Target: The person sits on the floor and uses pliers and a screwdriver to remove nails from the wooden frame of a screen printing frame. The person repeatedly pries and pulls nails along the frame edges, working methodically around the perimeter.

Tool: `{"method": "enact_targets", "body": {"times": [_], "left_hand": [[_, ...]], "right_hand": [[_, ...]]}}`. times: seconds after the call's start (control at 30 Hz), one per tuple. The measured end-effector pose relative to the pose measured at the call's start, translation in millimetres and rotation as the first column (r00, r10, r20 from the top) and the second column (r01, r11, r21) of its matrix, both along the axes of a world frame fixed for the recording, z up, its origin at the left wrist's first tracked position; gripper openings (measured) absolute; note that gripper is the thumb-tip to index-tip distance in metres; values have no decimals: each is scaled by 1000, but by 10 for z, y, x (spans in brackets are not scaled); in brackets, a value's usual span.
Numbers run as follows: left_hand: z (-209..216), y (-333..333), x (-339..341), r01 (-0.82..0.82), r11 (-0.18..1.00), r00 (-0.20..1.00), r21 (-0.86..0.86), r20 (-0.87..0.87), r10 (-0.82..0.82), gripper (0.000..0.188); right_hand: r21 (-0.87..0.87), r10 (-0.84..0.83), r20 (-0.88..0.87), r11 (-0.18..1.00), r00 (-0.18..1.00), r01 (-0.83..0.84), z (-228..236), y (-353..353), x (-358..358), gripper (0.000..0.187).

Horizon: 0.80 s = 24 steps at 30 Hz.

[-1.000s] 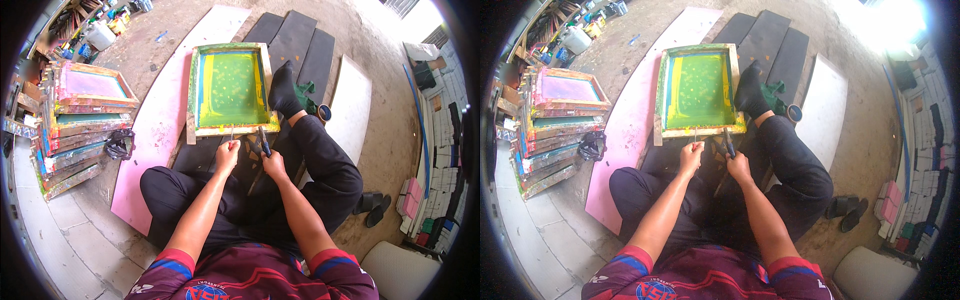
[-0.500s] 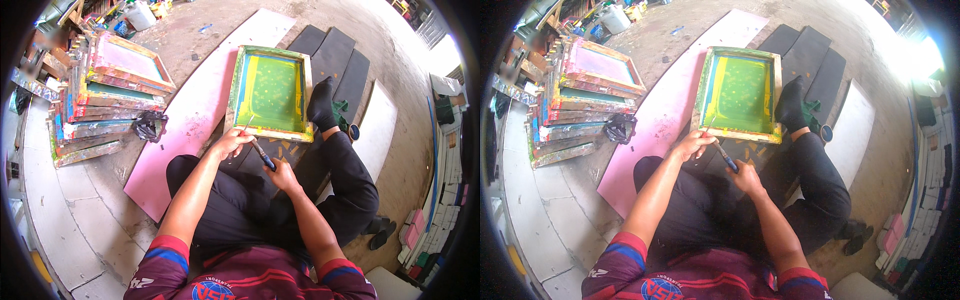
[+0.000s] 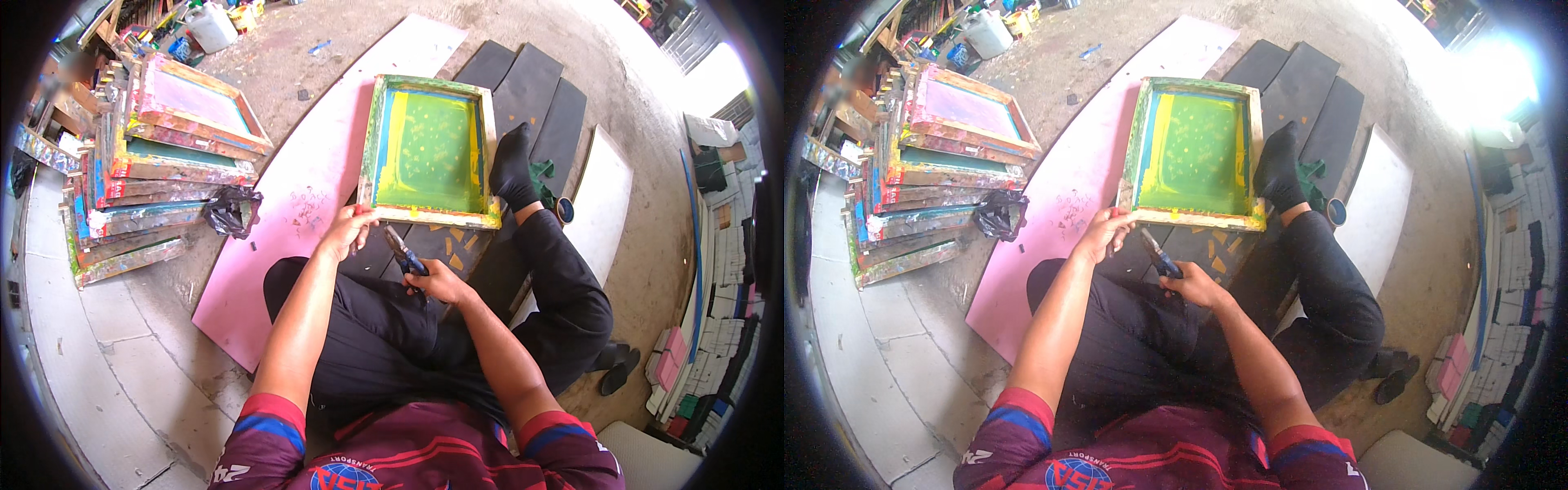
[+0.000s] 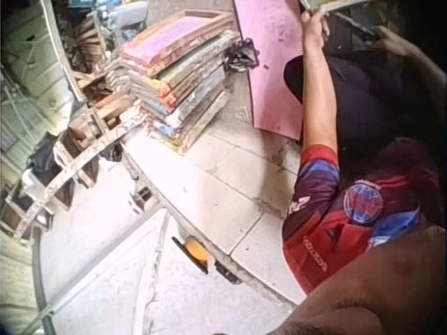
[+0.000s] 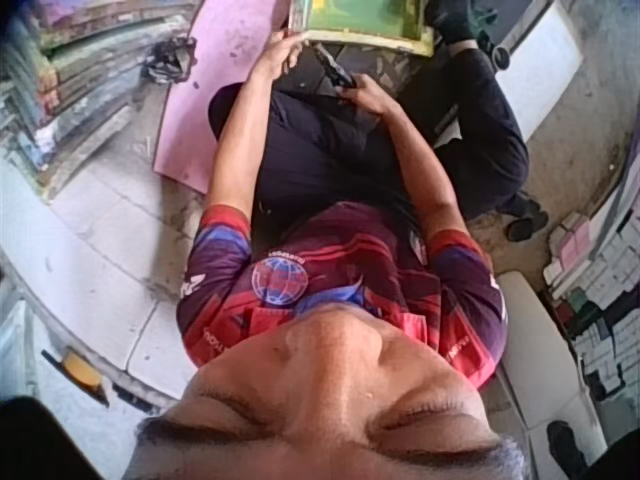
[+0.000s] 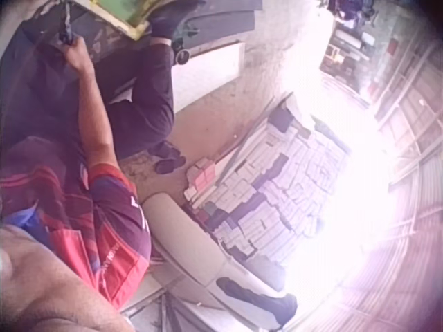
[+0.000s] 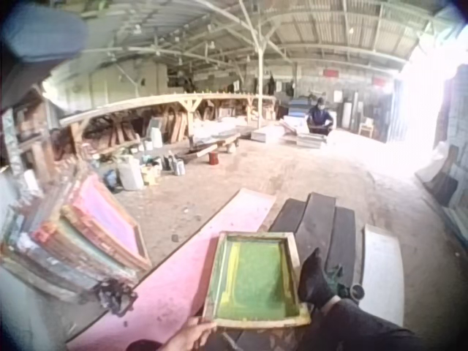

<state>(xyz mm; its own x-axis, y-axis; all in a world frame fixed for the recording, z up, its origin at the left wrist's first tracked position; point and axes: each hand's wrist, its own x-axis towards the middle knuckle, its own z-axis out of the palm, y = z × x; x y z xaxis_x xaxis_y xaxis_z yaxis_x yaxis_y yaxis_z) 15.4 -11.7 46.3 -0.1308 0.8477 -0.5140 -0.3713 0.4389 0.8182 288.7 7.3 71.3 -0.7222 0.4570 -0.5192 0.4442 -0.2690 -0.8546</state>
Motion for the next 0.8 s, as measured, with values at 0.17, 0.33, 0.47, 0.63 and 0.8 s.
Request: {"method": "enact_targets", "body": {"times": [0.17,0.33,0.47,0.63,0.8], "left_hand": [[-280,28,-304,-482,862,865,-156,-238,441,18],[-565,-10,-590,-786,569,618,-243,-270,738,26],[-417,44,-346,-723,670,686,-169,-290,667,31],[-217,54,130,-440,898,825,-10,-399,400,32],[-224,42,605,-241,971,879,-13,-427,212,30]], "right_hand": [[-199,-195,41,960,980,199,-370,-6,230,36],[-237,-384,102,887,918,397,-290,39,451,36],[-161,-346,160,915,924,371,-256,198,777,36],[-132,-301,219,933,928,334,-366,552,1207,30],[-211,-206,247,942,947,260,-195,888,1359,30]]}}
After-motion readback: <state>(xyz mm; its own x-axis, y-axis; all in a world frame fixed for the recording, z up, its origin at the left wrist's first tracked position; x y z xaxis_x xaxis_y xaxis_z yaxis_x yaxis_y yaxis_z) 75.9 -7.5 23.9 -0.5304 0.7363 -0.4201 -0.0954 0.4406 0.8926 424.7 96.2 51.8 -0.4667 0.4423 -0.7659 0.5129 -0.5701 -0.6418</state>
